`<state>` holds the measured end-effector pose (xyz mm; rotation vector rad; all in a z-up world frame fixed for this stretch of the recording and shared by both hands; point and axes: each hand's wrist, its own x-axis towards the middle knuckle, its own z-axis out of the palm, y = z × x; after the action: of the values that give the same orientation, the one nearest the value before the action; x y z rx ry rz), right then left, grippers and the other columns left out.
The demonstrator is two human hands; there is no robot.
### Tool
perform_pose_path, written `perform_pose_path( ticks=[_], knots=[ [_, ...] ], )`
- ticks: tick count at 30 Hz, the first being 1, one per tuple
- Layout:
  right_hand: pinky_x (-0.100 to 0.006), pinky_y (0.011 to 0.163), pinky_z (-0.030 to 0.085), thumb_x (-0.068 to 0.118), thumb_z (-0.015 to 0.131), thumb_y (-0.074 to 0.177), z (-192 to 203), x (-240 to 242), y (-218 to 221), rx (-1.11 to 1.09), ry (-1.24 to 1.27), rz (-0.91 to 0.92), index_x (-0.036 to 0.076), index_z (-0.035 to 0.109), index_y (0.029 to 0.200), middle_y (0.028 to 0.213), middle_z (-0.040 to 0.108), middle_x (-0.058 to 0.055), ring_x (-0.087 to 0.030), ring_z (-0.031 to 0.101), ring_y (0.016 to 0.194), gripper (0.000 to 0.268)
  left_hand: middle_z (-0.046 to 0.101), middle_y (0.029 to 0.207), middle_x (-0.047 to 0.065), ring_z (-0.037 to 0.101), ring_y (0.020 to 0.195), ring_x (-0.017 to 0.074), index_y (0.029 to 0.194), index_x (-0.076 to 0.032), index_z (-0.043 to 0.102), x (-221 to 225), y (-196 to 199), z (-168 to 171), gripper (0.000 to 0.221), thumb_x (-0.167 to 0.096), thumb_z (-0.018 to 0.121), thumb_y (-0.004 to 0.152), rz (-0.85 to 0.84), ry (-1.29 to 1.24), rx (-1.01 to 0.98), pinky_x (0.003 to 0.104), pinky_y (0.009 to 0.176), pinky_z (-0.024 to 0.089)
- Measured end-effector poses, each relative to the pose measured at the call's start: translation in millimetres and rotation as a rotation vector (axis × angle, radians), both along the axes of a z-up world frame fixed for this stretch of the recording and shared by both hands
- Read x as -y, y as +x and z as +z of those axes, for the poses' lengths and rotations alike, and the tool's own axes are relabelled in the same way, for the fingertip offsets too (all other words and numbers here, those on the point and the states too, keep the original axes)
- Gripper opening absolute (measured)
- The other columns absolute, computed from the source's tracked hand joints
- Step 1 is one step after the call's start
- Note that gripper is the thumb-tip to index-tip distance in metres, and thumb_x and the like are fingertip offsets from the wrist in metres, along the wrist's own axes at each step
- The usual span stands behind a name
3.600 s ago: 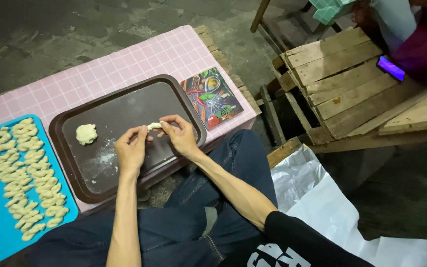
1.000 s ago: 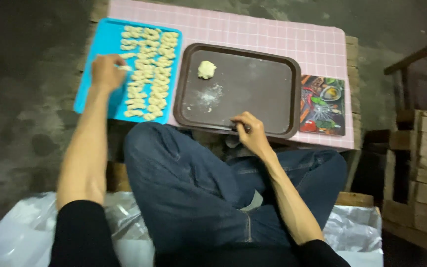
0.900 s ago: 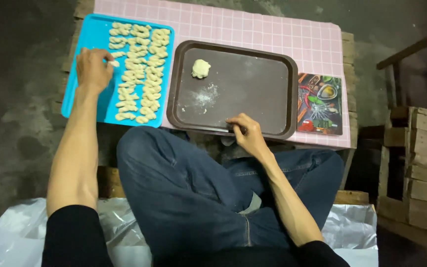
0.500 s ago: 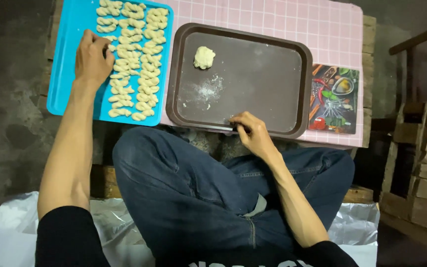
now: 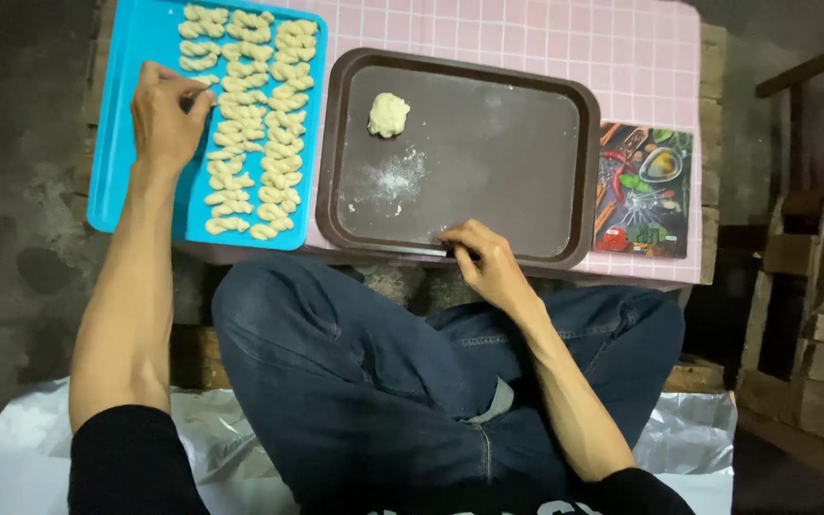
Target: Rolling small pieces of dough into thin strips and twisting them into decorative shapes on a tray.
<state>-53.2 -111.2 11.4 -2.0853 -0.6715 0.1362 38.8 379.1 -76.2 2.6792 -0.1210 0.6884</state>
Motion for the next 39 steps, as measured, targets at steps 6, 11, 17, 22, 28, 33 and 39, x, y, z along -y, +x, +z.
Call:
perform_pose_path(
  ticks=[6, 11, 17, 22, 28, 33, 39],
  knots=[
    [-0.026, 0.056, 0.043, -0.013, 0.057, 0.080, 0, 2, 1, -0.002, -0.004, -0.008, -0.001, 0.072, 0.108, 0.096, 0.070, -0.007, -0.016, 0.053, 0.064, 0.034, 0.052, 0.101, 0.018, 0.058, 0.079, 0.0323, 0.100, 0.003, 0.073, -17, 21, -17, 0.011, -0.003, 0.082, 0.102, 0.098, 0.008, 0.108, 0.048, 0.064, 0.053],
    [-0.026, 0.056, 0.043, -0.013, 0.058, 0.079, -2, 4, 3, -0.011, 0.000, -0.008, -0.002, 0.073, 0.110, 0.096, 0.070, -0.008, -0.016, 0.053, 0.064, 0.035, 0.056, 0.100, 0.015, 0.060, 0.074, 0.0282, 0.094, -0.003, 0.081, -27, 37, -24, 0.003, -0.006, 0.083, 0.093, 0.170, 0.035, -0.126, 0.044, 0.062, 0.057],
    [-0.027, 0.062, 0.046, -0.014, 0.057, 0.080, 0, 4, 2, -0.014, 0.007, -0.006, -0.002, 0.072, 0.110, 0.101, 0.070, -0.009, -0.018, 0.057, 0.072, 0.036, 0.073, 0.090, 0.015, 0.071, 0.073, 0.0320, 0.099, -0.003, 0.084, -34, 42, -21, 0.008, -0.003, 0.083, 0.091, 0.097, 0.116, -0.180, 0.047, 0.063, 0.061],
    [-0.027, 0.058, 0.045, -0.013, 0.058, 0.081, -4, 5, 3, -0.006, 0.014, -0.004, -0.003, 0.071, 0.109, 0.097, 0.070, -0.010, -0.017, 0.054, 0.067, 0.032, 0.059, 0.099, 0.008, 0.061, 0.085, 0.0260, 0.105, -0.015, 0.084, -32, 41, -24, 0.009, -0.009, 0.081, 0.098, 0.094, 0.405, -0.053, 0.042, 0.082, 0.050],
    [-0.028, 0.062, 0.047, -0.013, 0.057, 0.081, -1, 5, 2, -0.036, -0.011, -0.006, -0.002, 0.072, 0.110, 0.100, 0.070, -0.009, -0.018, 0.057, 0.072, 0.034, 0.067, 0.101, 0.014, 0.066, 0.083, 0.0334, 0.106, -0.009, 0.085, -21, 38, -19, 0.014, -0.003, 0.081, 0.094, 0.113, 0.294, -0.025, 0.049, 0.080, 0.057],
    [-0.027, 0.059, 0.045, -0.012, 0.057, 0.080, -1, 6, 3, -0.011, 0.016, -0.015, -0.002, 0.072, 0.110, 0.097, 0.069, -0.009, -0.017, 0.054, 0.068, 0.035, 0.064, 0.101, 0.012, 0.065, 0.083, 0.0299, 0.102, -0.006, 0.080, -23, 23, -5, 0.009, -0.004, 0.081, 0.094, 0.046, 0.289, 0.051, 0.042, 0.073, 0.058],
    [-0.027, 0.059, 0.046, -0.012, 0.057, 0.080, -2, 7, 2, 0.008, 0.029, -0.008, -0.002, 0.072, 0.110, 0.095, 0.069, -0.009, -0.018, 0.055, 0.067, 0.034, 0.063, 0.103, 0.008, 0.064, 0.090, 0.0237, 0.107, -0.012, 0.083, -31, 7, 0, 0.026, -0.015, 0.087, 0.082, 0.037, 0.500, -0.062, 0.037, 0.082, 0.058]
  ],
)
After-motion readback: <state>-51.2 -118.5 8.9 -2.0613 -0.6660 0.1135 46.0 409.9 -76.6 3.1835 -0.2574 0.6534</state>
